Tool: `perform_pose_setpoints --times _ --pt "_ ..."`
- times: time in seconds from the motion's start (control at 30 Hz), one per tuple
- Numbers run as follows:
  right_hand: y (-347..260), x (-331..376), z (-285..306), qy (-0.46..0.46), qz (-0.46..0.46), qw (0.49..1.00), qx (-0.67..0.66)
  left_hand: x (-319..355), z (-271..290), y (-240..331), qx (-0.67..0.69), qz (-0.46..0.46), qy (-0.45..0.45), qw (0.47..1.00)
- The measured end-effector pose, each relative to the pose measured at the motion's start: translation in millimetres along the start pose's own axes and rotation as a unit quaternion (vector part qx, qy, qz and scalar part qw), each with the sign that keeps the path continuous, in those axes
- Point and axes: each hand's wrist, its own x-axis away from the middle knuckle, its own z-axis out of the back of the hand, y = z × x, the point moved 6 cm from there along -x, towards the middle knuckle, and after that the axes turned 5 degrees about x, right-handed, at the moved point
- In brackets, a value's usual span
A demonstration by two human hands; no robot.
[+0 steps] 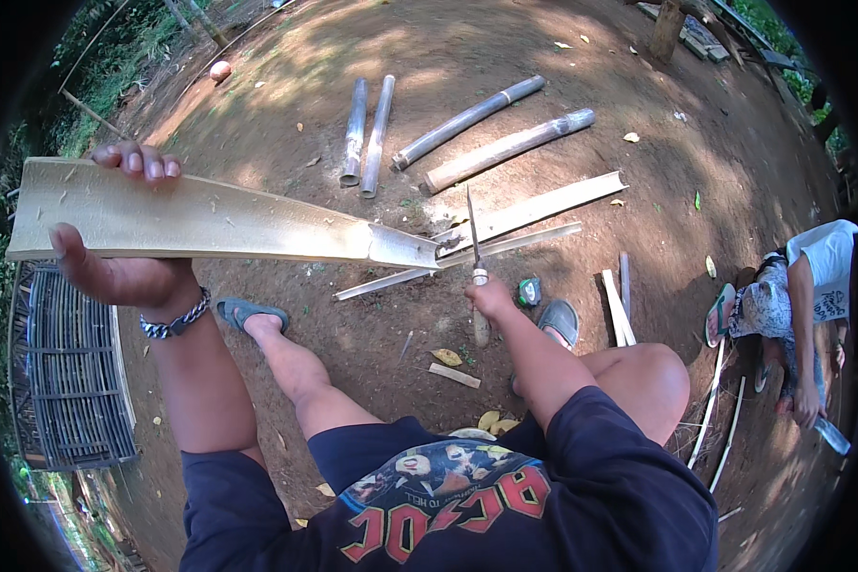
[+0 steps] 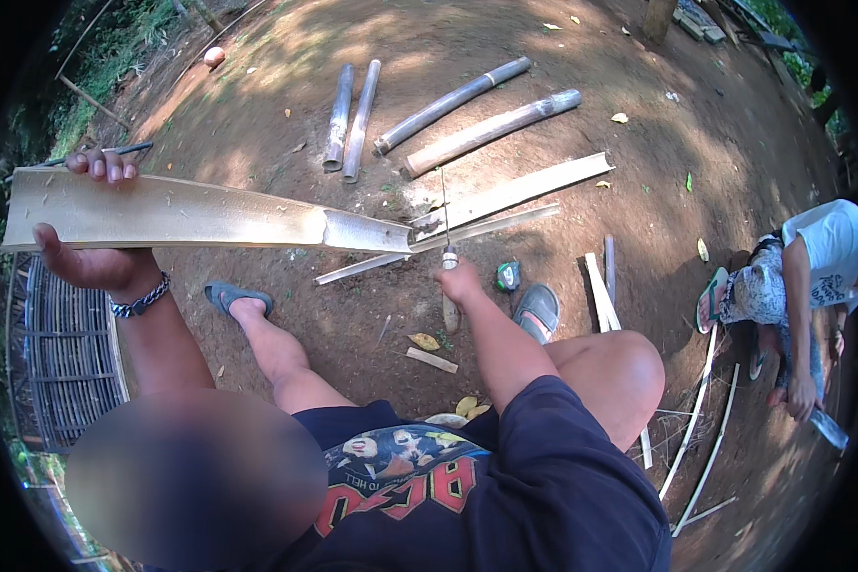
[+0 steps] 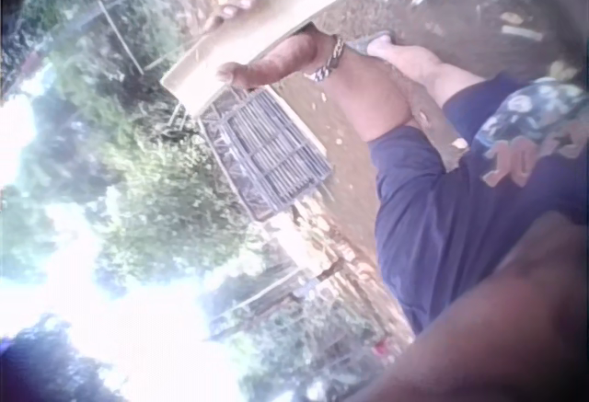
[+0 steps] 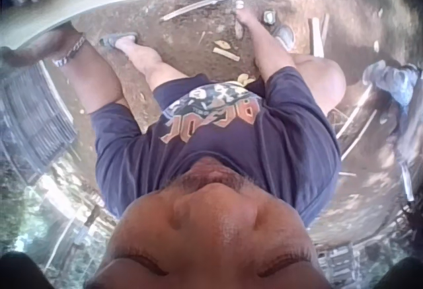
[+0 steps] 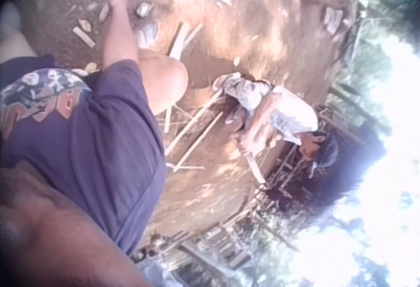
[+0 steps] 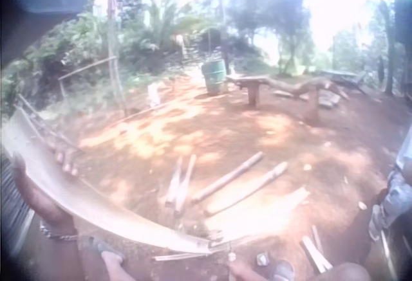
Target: The person uses a machete to split bamboo poles into thin strips. They hold the bamboo vertically and strike it with the blade to separate the material, occasionally adjusting the pieces. The person works on multiple bamboo segments, creating a pile of split strips on the ground.
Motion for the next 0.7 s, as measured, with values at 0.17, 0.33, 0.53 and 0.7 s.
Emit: perform_pose_setpoints --times 0.17,0.33,0.53,0.7 --pt "55 3 -14 -0.09 -0.071 0.99 0.083 -11 -8 22 -0.102 0.023 0.019 0.994" --pt "58 14 -18 -0.048 -0.069 0.994 0.073 -18 -19 45 -0.075 0.041 -0.01 0.996" --pt "25 29 -8 0.05 -0.037 0.988 0.142 -20 -39 65 0.0 0.053 -0.015 0.998" --pt "18 41 -19 0.145 -0.077 0.98 0.115 -17 -53 87 -0.061 0.048 -0.004 0.997"
